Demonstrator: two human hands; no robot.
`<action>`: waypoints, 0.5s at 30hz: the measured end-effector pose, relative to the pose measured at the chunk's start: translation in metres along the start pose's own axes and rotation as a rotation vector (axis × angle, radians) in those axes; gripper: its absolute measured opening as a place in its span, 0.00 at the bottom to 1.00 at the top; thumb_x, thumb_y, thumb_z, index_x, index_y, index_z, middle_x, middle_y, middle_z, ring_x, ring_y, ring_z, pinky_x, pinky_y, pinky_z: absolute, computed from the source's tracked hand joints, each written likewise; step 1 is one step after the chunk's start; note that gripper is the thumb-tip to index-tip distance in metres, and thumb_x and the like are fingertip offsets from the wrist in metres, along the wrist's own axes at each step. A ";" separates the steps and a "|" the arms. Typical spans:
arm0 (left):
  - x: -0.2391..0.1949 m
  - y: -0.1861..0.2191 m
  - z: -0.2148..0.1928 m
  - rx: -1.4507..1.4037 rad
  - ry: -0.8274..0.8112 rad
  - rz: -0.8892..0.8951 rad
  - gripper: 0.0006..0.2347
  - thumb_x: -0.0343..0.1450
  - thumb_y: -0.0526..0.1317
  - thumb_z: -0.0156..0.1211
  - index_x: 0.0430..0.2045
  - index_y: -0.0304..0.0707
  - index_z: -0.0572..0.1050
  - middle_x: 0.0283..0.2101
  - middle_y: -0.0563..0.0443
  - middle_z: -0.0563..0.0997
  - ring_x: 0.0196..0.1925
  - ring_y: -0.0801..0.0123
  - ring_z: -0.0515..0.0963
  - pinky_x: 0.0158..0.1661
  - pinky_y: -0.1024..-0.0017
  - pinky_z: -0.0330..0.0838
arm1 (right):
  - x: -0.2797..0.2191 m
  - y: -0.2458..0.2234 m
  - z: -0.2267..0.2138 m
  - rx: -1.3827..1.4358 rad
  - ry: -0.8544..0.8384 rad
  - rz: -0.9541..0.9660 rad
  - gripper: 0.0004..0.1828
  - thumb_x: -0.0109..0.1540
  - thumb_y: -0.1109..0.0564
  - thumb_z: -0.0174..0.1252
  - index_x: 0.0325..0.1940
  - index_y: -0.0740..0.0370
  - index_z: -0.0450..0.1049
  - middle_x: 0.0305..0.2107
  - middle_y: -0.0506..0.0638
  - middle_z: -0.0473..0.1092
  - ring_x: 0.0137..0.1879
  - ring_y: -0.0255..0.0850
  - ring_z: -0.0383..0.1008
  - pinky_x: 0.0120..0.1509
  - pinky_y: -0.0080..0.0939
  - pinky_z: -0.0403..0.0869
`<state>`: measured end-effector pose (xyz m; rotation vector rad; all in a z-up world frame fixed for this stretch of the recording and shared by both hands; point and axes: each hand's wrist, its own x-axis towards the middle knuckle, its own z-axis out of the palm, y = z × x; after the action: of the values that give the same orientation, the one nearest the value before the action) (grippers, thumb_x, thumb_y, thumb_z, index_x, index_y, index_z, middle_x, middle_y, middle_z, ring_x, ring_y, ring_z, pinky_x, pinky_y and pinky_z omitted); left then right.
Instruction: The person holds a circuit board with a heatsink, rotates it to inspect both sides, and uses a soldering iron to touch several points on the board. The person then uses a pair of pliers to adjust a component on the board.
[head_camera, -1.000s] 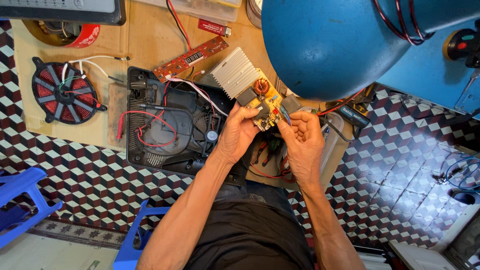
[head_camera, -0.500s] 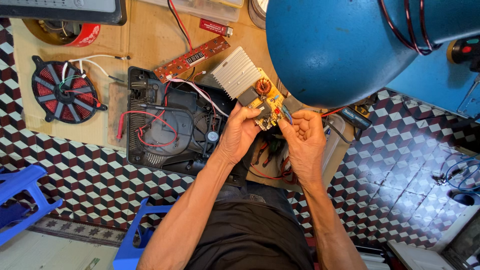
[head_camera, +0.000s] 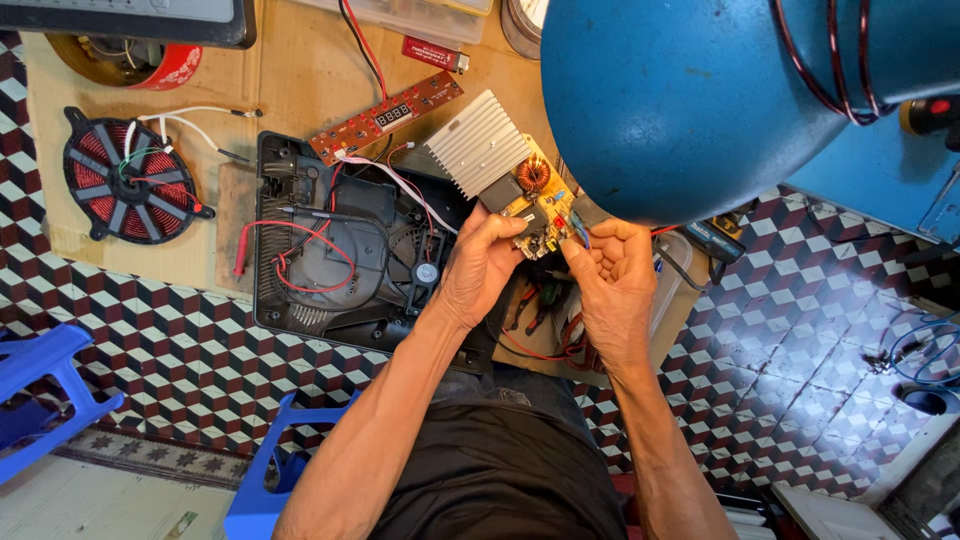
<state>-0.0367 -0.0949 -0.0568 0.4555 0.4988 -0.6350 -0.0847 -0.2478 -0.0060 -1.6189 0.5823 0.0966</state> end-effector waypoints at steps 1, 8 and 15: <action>0.000 0.000 0.000 0.000 0.000 0.000 0.20 0.71 0.31 0.52 0.60 0.33 0.66 0.55 0.46 0.75 0.58 0.63 0.76 0.61 0.60 0.70 | 0.000 0.000 0.000 -0.004 0.000 -0.001 0.14 0.67 0.67 0.59 0.54 0.67 0.63 0.37 0.50 0.73 0.40 0.28 0.73 0.44 0.26 0.73; -0.001 0.003 0.002 0.005 0.009 0.002 0.20 0.71 0.31 0.52 0.61 0.33 0.66 0.56 0.46 0.75 0.58 0.63 0.75 0.61 0.60 0.70 | 0.003 -0.004 0.000 0.002 -0.029 0.015 0.14 0.67 0.67 0.58 0.54 0.67 0.62 0.39 0.52 0.74 0.42 0.30 0.75 0.46 0.27 0.75; -0.001 0.004 0.003 -0.004 -0.003 -0.005 0.20 0.72 0.31 0.53 0.61 0.33 0.66 0.55 0.47 0.75 0.57 0.64 0.76 0.61 0.61 0.70 | 0.004 -0.009 0.001 0.056 -0.035 0.033 0.15 0.67 0.68 0.57 0.54 0.66 0.61 0.40 0.53 0.75 0.43 0.31 0.76 0.48 0.28 0.75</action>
<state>-0.0338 -0.0932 -0.0530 0.4495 0.4980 -0.6397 -0.0773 -0.2483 0.0002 -1.5502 0.5800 0.1321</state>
